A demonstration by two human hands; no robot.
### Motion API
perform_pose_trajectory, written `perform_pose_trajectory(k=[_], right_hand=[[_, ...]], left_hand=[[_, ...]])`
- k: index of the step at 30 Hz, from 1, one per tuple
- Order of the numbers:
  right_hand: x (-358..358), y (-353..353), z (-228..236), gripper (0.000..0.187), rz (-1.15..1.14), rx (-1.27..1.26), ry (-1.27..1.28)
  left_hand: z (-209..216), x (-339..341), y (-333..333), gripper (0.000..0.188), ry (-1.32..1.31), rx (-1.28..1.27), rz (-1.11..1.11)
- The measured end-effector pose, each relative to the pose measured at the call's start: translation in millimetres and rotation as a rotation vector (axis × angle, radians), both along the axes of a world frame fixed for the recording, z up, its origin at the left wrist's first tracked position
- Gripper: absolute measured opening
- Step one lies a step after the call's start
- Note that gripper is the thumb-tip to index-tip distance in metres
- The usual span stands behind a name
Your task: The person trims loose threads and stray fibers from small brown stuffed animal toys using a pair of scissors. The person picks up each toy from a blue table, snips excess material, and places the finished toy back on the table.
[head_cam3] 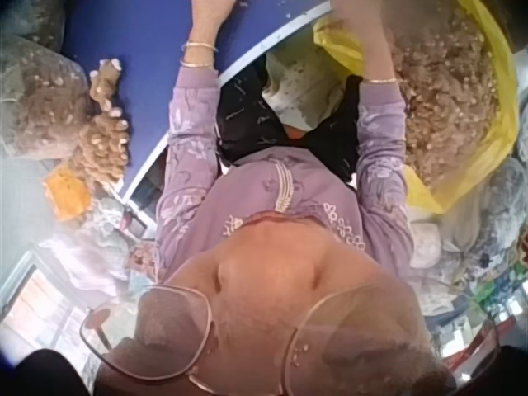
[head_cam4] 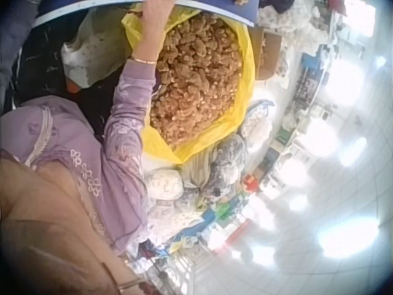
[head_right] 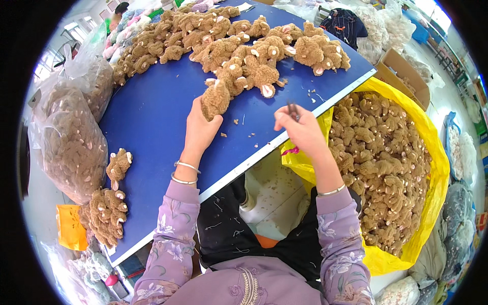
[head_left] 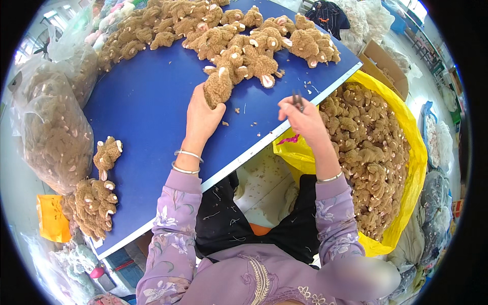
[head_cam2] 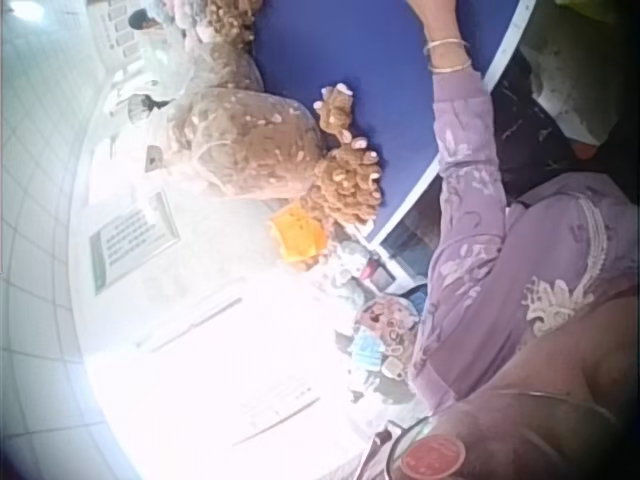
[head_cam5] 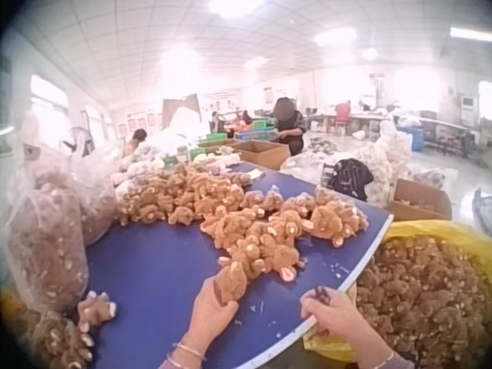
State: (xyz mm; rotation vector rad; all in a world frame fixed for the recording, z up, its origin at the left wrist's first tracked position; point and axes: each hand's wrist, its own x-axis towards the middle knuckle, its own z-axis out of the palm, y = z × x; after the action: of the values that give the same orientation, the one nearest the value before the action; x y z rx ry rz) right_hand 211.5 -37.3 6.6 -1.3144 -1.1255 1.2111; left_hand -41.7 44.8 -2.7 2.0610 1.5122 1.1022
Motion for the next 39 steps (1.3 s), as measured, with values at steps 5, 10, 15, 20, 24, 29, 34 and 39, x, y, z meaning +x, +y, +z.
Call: perform_pose_trajectory(k=[5, 10, 15, 20, 24, 29, 34, 39], right_hand=[[-29, 4, -3, 0.033, -0.010, 0.083, 0.055], [-35, 3, -1, 0.032, 0.048, 0.116, 0.157], [-25, 7, -15, 0.020, -0.094, 0.145, 0.167], [-13, 9, -3, 0.013, -0.301, 0.198, 0.141], [-20, 5, -3, 0.012, -0.424, 0.429, -0.206], [-43, -15, 12, 0.023, -0.108, 0.554, -0.430], [-43, -13, 8, 0.021, -0.098, 0.524, -0.576], [-41, -13, 8, 0.014, -0.066, 0.435, -0.466]], left_hand=[[1, 12, -21, 0.051, -0.984, -0.712, -0.636], [-5, 22, -32, 0.050, -0.971, -0.830, -0.738], [-1, 24, -35, 0.038, -0.722, -0.850, -0.718], [-4, 23, -34, 0.032, -0.737, -0.857, -0.694], [2, 30, -37, 0.025, -0.688, -0.780, -0.559], [-1, 33, -39, 0.022, -0.577, -0.674, -0.529], [-3, 30, -36, 0.025, -0.607, -0.698, -0.594], [14, 36, -44, 0.035, -0.608, -0.638, -0.471]])
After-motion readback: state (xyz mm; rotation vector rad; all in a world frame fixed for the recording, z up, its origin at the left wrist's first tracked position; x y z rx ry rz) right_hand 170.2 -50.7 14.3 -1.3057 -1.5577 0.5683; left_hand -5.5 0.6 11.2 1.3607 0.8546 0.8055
